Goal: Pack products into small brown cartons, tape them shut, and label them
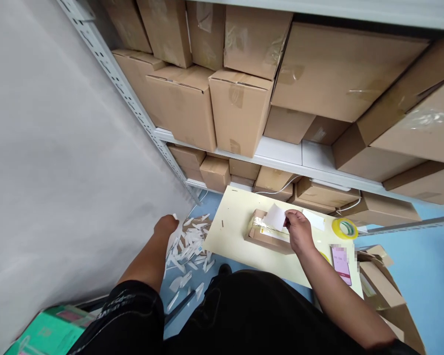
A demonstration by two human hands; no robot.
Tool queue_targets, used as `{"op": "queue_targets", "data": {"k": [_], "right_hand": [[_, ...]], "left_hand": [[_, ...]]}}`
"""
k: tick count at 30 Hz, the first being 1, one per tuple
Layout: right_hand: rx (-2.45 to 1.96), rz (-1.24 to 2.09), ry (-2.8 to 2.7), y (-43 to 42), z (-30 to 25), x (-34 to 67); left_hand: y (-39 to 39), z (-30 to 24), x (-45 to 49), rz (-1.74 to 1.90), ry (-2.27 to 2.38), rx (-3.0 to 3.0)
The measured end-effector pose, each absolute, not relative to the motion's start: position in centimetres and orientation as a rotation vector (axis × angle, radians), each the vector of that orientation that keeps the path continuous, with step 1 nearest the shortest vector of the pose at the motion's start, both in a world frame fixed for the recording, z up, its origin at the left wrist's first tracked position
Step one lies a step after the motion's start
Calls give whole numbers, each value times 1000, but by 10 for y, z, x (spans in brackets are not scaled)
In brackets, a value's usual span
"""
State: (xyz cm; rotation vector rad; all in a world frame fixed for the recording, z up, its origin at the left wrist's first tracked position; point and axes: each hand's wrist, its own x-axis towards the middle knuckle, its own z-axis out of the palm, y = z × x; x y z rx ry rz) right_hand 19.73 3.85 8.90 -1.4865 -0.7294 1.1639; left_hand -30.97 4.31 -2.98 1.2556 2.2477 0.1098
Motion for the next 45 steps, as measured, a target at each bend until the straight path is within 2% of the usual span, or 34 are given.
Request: {"op": "queue_targets", "data": {"k": [5,8,13,18,24,28,34,39,45], "right_hand": [[-1502,1173,-640,34,87,199],[-1471,1208,-553,31,87,198],[-1430,1266,-409,26,90,199],[-1388,1295,-403,19,92,205],[-1341,1330,-457,11,91,217],[-1371,1211,-519,3,75,234],[-1410,1333,-581,-14,41,252],[-1352,1363,-670,-13,39,250],[-1509,1198,-815,-19,42,254]], "left_hand": [[63,-7,-267,-24,2292,1489],[58,24,-186,282,2055,1788],[23,73,-33,835,1326,2006],[15,96,47,862,1192,2210],[22,103,60,609,1327,2531],[20,113,51,651,1390,2592],[15,134,31,737,1229,2426],[13,132,19,734,1176,2270],[21,107,15,651,1484,1928]]}}
